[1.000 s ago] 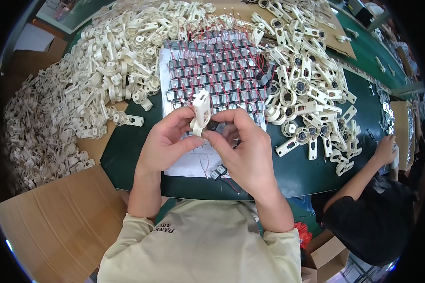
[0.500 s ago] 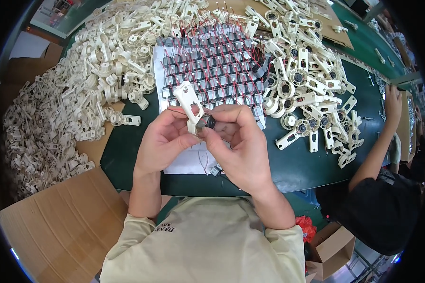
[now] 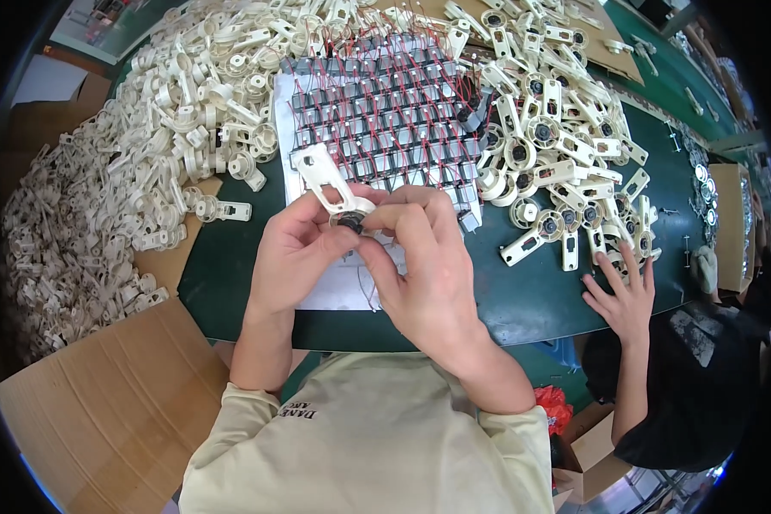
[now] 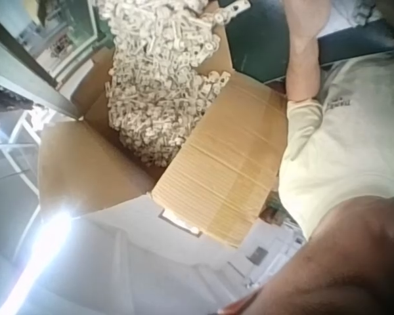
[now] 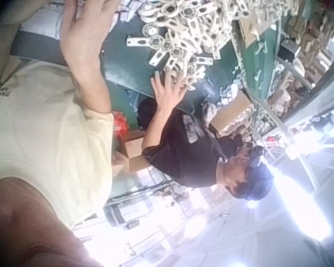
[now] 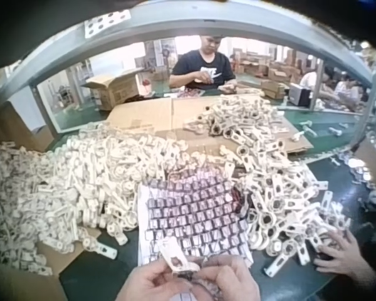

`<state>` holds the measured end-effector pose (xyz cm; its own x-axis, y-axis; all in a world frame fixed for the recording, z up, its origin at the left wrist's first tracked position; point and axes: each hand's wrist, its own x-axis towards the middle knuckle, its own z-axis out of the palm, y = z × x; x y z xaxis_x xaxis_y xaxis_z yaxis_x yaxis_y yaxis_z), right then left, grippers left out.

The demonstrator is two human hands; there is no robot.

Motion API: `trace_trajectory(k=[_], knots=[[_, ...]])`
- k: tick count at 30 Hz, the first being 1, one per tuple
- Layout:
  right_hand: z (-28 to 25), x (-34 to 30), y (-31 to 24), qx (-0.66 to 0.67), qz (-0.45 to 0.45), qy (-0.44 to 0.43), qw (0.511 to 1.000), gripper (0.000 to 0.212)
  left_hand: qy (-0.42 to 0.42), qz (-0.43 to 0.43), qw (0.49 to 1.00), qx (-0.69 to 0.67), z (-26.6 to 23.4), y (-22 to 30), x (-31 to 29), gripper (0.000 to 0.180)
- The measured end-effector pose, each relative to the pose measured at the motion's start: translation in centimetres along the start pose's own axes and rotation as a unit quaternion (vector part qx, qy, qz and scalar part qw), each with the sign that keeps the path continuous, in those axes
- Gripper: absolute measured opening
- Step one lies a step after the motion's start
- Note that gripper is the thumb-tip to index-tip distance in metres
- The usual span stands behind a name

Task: The person assembles small electronic components by hand, inserting wired motors into white plastic housings.

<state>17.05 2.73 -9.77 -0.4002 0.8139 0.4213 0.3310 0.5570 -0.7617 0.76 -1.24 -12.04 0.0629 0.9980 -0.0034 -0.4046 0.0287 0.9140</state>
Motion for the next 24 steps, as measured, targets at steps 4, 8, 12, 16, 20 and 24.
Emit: trace_trajectory(k=[4, 8, 12, 16, 20, 24], knots=[[-0.1, -0.1, 0.1, 0.111, 0.065, -0.018, 0.992, 0.025, 0.029, 0.017, 0.999, -0.015, 0.4, 0.1, 0.1, 0.035], [0.2, -0.5, 0.7, 0.189, 0.124, -0.057, 0.972, 0.025, 0.042, -0.015, 0.999, 0.002, -0.1, 0.0, -0.3, 0.032], [0.5, -0.5, 0.3, 0.201, 0.148, -0.046, 0.967, 0.024, 0.053, -0.022, 0.998, -0.008, -0.2, -0.2, -0.3, 0.031], [0.6, -0.4, 0.8, 0.262, 0.182, -0.019, 0.947, 0.023, 0.055, -0.011, 0.998, -0.001, 0.0, -0.1, -0.3, 0.032], [-0.2, 0.3, 0.2, 0.347, 0.243, -0.020, 0.906, 0.022, 0.049, 0.026, 0.998, 0.017, 0.4, -0.4, -0.2, 0.036], [0.1, 0.4, 0.5, 0.428, 0.267, -0.042, 0.863, 0.021, 0.061, 0.081, 0.992, 0.072, 0.7, -1.3, -0.4, 0.036]])
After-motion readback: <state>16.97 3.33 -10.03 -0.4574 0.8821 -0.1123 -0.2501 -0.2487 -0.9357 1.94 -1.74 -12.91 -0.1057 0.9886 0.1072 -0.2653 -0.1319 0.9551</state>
